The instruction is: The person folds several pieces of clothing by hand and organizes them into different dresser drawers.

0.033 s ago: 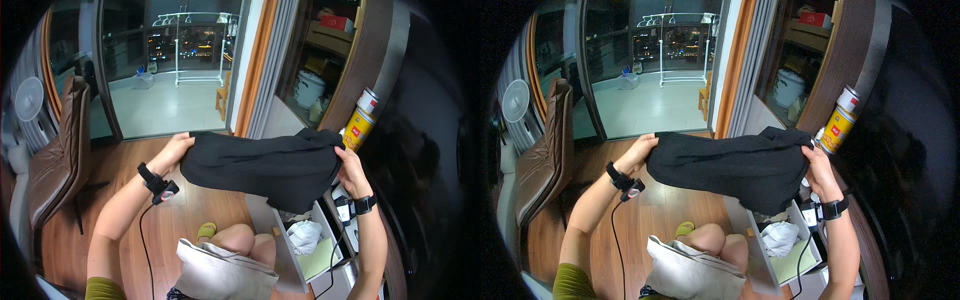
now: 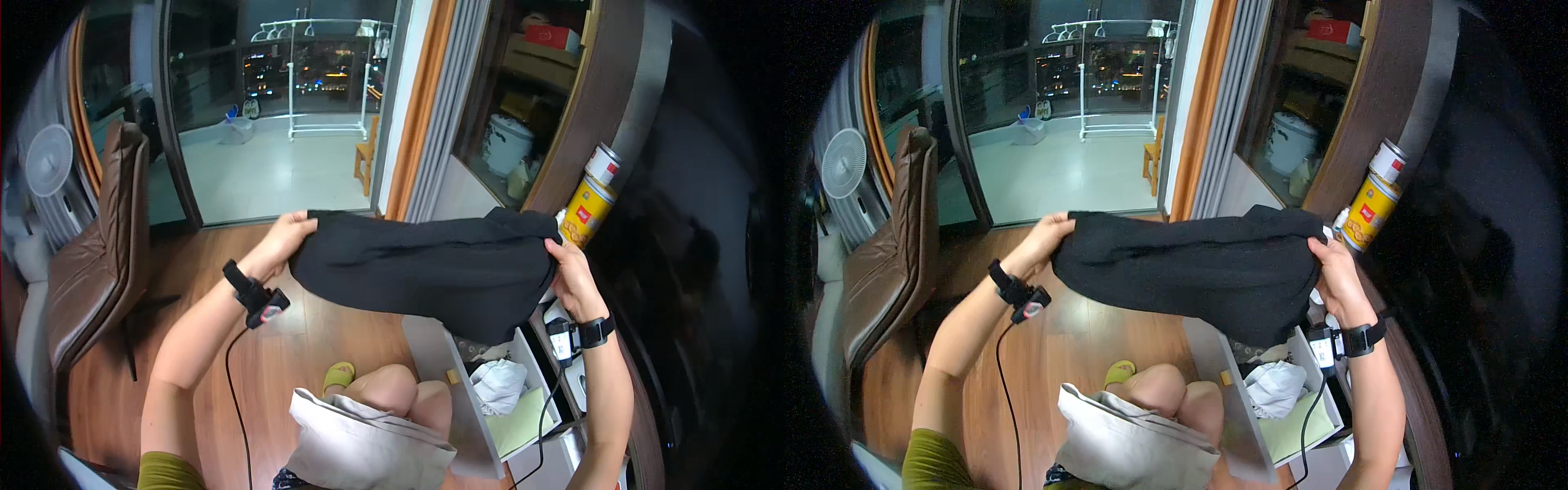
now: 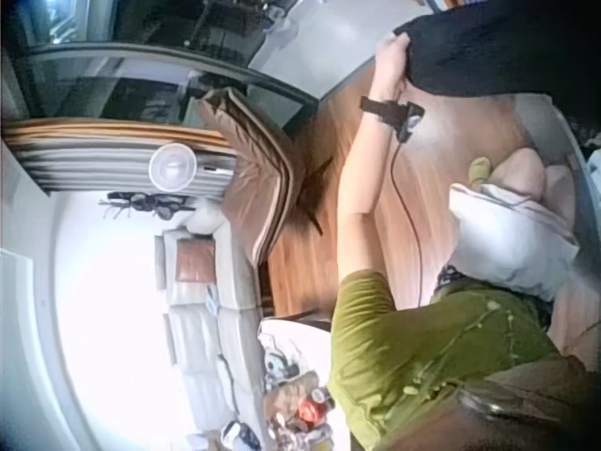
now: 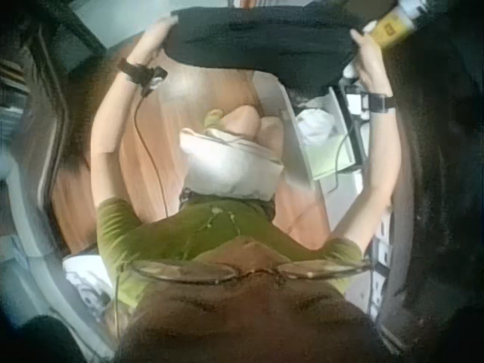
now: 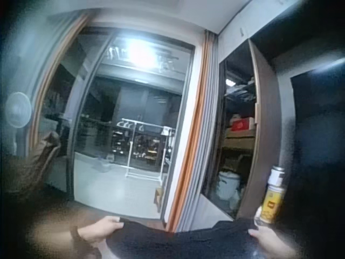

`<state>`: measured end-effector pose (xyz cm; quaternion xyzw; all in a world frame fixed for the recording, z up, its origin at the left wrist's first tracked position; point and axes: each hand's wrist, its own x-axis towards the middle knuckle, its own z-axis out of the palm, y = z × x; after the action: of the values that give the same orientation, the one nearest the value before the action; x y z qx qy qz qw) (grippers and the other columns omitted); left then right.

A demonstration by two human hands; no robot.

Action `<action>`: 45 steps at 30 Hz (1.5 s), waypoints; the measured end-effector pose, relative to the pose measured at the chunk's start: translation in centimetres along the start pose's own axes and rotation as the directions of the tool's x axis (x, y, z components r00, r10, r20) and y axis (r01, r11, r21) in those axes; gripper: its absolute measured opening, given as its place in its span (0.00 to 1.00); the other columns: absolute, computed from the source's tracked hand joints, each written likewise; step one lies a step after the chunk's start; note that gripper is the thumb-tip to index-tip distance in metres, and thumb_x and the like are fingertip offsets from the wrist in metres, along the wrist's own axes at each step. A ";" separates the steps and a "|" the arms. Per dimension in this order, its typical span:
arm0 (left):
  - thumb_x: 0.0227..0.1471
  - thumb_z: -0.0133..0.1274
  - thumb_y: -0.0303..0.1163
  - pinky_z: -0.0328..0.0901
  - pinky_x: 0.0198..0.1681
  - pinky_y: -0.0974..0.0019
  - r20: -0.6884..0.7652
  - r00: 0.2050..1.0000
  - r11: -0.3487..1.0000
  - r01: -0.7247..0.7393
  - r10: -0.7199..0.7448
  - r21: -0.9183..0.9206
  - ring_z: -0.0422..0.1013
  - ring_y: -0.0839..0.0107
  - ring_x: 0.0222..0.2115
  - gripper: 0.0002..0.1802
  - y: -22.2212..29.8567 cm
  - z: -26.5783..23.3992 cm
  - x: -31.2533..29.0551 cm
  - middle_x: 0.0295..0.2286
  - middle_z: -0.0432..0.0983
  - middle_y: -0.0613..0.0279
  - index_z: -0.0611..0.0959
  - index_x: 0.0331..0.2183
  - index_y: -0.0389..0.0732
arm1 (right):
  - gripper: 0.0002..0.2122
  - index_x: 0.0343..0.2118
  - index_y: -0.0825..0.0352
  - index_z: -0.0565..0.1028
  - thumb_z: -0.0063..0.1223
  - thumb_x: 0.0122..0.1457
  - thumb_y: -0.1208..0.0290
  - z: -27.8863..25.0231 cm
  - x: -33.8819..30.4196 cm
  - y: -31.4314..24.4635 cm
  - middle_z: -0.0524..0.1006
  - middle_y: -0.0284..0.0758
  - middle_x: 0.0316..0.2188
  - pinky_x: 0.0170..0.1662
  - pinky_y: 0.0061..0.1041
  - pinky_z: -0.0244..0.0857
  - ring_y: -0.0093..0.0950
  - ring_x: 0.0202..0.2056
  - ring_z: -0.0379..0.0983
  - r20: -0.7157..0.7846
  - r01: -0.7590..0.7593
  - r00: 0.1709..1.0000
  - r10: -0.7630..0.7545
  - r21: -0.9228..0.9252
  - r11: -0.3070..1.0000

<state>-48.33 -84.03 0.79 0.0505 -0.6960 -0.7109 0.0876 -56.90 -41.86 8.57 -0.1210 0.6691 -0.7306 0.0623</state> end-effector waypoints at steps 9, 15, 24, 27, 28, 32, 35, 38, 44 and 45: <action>0.55 0.45 0.34 0.70 0.40 0.68 0.034 0.999 0.896 0.004 0.012 -0.444 0.75 0.71 0.33 0.14 9.7 0.4 -3.8 0.34 0.78 0.57 0.78 0.36 0.34 | 0.19 0.49 0.65 0.66 0.53 0.56 0.65 -1.9 -1.5 1.6 0.70 0.28 0.45 0.46 0.22 0.63 0.20 0.43 0.68 0.393 0.254 0.851 -0.348 0.272 0.928; 0.53 0.50 0.36 0.72 0.34 0.69 0.049 0.960 0.945 -0.260 0.274 -0.199 0.76 0.71 0.28 0.14 17.7 3.0 -6.1 0.30 0.79 0.60 0.80 0.35 0.34 | 0.46 0.60 0.65 0.54 0.70 0.37 0.63 2.4 -1.1 18.9 0.53 0.42 0.62 0.64 0.31 0.39 0.35 0.63 0.46 0.629 0.419 0.772 0.089 -0.610 0.673; 0.52 0.54 0.40 0.69 0.41 0.72 -0.015 0.963 0.963 -0.269 0.270 0.024 0.74 0.74 0.33 0.19 18.8 -0.5 -8.7 0.33 0.78 0.61 0.79 0.41 0.36 | 0.45 0.62 0.69 0.50 0.66 0.43 0.62 5.6 1.8 27.8 0.51 0.44 0.62 0.63 0.30 0.43 0.34 0.63 0.45 0.727 0.030 0.521 0.448 -0.540 0.841; 0.51 0.54 0.43 0.70 0.41 0.73 -0.049 0.952 0.950 -0.299 0.303 0.087 0.73 0.73 0.36 0.24 19.3 -1.6 -8.3 0.38 0.75 0.54 0.76 0.44 0.35 | 0.53 0.63 0.69 0.45 0.68 0.36 0.60 9.0 2.5 28.8 0.46 0.49 0.63 0.64 0.31 0.38 0.39 0.64 0.40 0.833 0.407 0.524 0.178 -0.428 0.807; 0.51 0.54 0.43 0.70 0.41 0.73 -0.058 0.951 0.950 -0.299 0.305 0.094 0.73 0.73 0.36 0.24 19.6 -1.5 -8.2 0.38 0.75 0.54 0.76 0.44 0.35 | 0.51 0.62 0.70 0.45 0.68 0.37 0.61 11.1 2.1 28.3 0.45 0.49 0.63 0.64 0.30 0.38 0.39 0.64 0.40 0.846 0.427 0.510 0.157 -0.407 0.807; 0.54 0.51 0.40 0.67 0.48 0.68 -0.002 0.940 0.926 -0.336 0.341 0.170 0.71 0.68 0.43 0.21 21.7 -1.4 -8.5 0.42 0.73 0.53 0.75 0.47 0.39 | 0.51 0.61 0.73 0.48 0.69 0.34 0.66 20.2 0.8 27.0 0.46 0.49 0.62 0.63 0.31 0.41 0.39 0.63 0.43 0.920 0.463 0.372 0.124 -0.300 0.834; 0.55 0.46 0.32 0.70 0.39 0.69 -0.007 0.978 0.977 -0.210 0.210 -0.023 0.76 0.69 0.31 0.15 24.2 3.4 -9.0 0.33 0.78 0.53 0.79 0.38 0.30 | 0.53 0.60 0.72 0.50 0.71 0.28 0.71 24.6 0.8 28.8 0.49 0.50 0.61 0.64 0.31 0.42 0.42 0.63 0.43 0.912 0.498 0.403 -0.080 -0.145 0.855; 0.54 0.49 0.34 0.69 0.34 0.74 -0.067 0.910 0.891 -0.382 0.409 0.245 0.75 0.74 0.26 0.12 25.8 4.4 -10.5 0.30 0.79 0.58 0.80 0.34 0.35 | 0.49 0.59 0.72 0.53 0.70 0.31 0.71 26.6 0.3 29.2 0.54 0.49 0.58 0.63 0.30 0.44 0.40 0.62 0.47 0.854 0.531 0.509 -0.111 -0.210 0.821; 0.53 0.50 0.36 0.69 0.33 0.75 -0.085 0.856 0.854 -0.491 0.509 0.175 0.74 0.76 0.23 0.13 28.8 1.1 -13.8 0.28 0.79 0.60 0.80 0.34 0.35 | 0.35 0.55 0.73 0.60 0.62 0.43 0.72 25.3 -1.1 26.5 0.66 0.46 0.52 0.60 0.28 0.50 0.36 0.57 0.58 0.855 0.334 0.446 0.264 -0.432 0.837; 0.54 0.50 0.37 0.70 0.33 0.74 -0.101 0.860 0.860 -0.480 0.501 0.175 0.75 0.75 0.24 0.14 28.9 0.0 -14.7 0.29 0.79 0.59 0.80 0.35 0.35 | 0.32 0.55 0.73 0.61 0.61 0.45 0.72 24.5 -0.8 24.9 0.67 0.45 0.51 0.59 0.28 0.51 0.35 0.56 0.60 0.840 0.290 0.439 0.319 -0.469 0.834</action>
<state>-32.37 -81.62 28.94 -0.0717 -0.7270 -0.6075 0.3119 -51.51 -67.65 -14.40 -0.4950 0.7123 -0.3260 0.3760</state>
